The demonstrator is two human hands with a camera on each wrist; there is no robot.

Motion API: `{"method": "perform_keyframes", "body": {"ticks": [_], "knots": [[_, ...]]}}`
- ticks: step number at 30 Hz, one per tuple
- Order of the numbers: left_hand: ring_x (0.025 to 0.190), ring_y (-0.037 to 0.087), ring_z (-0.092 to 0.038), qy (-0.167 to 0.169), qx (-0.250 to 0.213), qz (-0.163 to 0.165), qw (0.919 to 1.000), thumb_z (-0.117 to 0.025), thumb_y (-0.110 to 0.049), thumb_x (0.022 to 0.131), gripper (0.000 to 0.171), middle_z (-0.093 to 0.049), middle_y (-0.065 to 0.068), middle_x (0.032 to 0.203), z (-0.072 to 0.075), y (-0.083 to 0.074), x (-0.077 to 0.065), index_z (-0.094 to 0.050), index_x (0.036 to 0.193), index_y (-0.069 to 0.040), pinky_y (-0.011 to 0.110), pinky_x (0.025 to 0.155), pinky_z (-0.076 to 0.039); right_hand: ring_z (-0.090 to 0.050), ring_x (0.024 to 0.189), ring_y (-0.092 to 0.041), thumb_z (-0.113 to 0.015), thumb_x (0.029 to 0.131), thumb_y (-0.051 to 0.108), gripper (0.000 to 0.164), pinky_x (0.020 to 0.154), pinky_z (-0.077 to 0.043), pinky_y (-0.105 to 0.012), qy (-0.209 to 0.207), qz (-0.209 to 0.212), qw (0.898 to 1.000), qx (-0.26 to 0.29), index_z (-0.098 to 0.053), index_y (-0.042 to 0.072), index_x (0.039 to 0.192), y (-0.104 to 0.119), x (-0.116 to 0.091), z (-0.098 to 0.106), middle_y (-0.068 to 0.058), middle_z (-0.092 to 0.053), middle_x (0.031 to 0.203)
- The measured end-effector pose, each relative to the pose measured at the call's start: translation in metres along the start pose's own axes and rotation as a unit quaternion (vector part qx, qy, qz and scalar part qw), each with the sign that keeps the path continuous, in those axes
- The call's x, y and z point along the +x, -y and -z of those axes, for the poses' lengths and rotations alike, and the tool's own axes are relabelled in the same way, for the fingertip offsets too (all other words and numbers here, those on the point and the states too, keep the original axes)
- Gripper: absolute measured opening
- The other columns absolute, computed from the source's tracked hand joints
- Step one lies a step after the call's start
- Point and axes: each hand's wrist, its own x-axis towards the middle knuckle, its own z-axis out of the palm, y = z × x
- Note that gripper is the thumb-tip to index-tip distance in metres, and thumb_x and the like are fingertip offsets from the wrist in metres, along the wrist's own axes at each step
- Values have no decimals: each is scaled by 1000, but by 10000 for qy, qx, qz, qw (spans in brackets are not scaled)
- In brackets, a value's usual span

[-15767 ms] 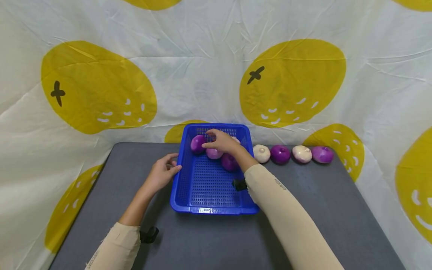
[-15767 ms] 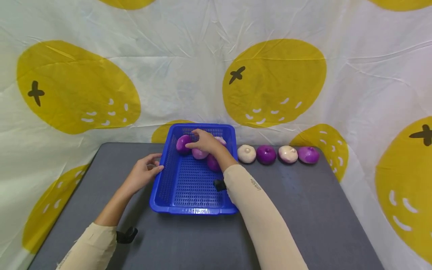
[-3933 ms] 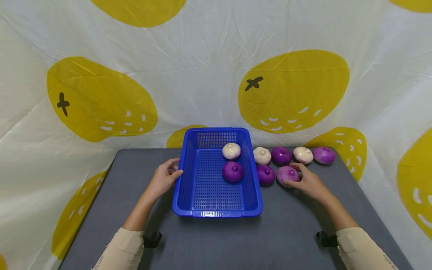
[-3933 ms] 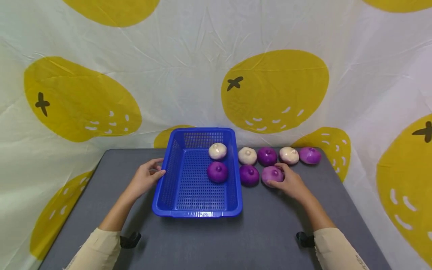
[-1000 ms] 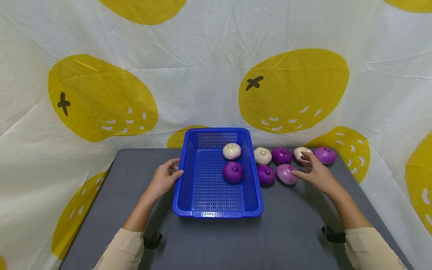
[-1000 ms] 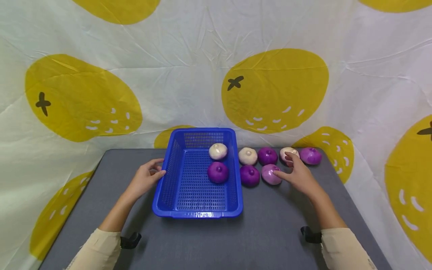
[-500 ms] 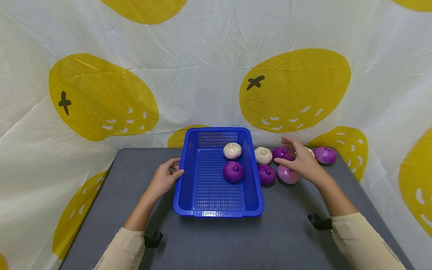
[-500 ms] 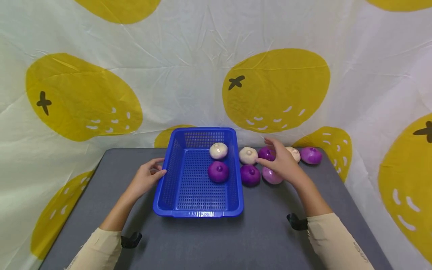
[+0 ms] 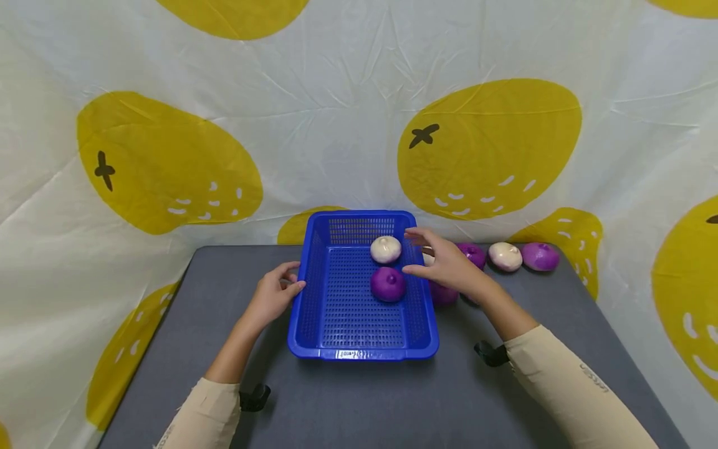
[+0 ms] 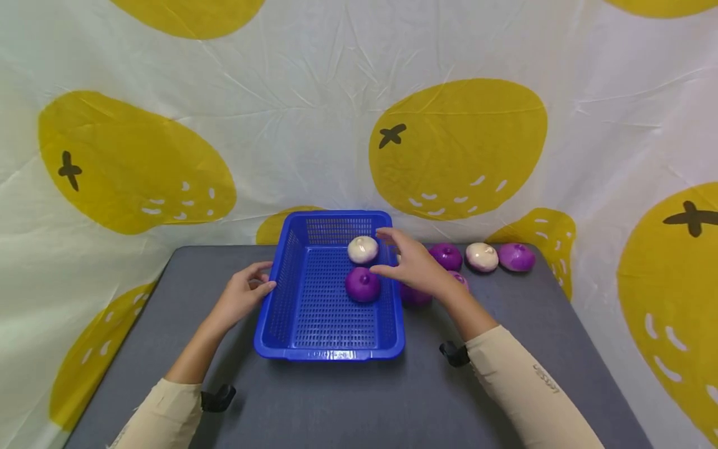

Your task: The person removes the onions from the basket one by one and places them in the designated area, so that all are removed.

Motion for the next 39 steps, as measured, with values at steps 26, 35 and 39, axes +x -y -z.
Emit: {"method": "perform_keyframes", "body": {"ticks": [26, 35, 39], "knots": [[78, 24, -68, -44, 79, -70, 9999, -69, -8, 99, 46, -63, 20, 102, 0, 1, 0, -55, 141, 4, 31, 63, -58, -51, 137, -34, -85, 85, 18, 71, 116, -41, -47, 2873, 89, 9442, -1610, -53, 4, 147, 3, 68, -40, -19, -54, 149], [80, 25, -68, -72, 43, -64, 9999, -69, -9, 99, 46, -62, 19, 102, -1, 0, 0, -56, 141, 2, 31, 63, -58, -54, 128, -29, -84, 79, 10, 75, 113, -44, -45, 3029, -246, 9196, -2488, -53, 5, 146, 5, 70, -46, -18, -56, 144], [80, 24, -67, -29, 35, -20, 10000, -68, -10, 100, 46, -62, 19, 102, -2, -1, 0, -55, 142, 2, 32, 64, -58, -59, 121, -29, -88, 75, 11, 75, 108, -48, -44, 2997, -185, 9071, -2952, -56, 6, 143, 4, 69, -50, -19, -59, 138]]}}
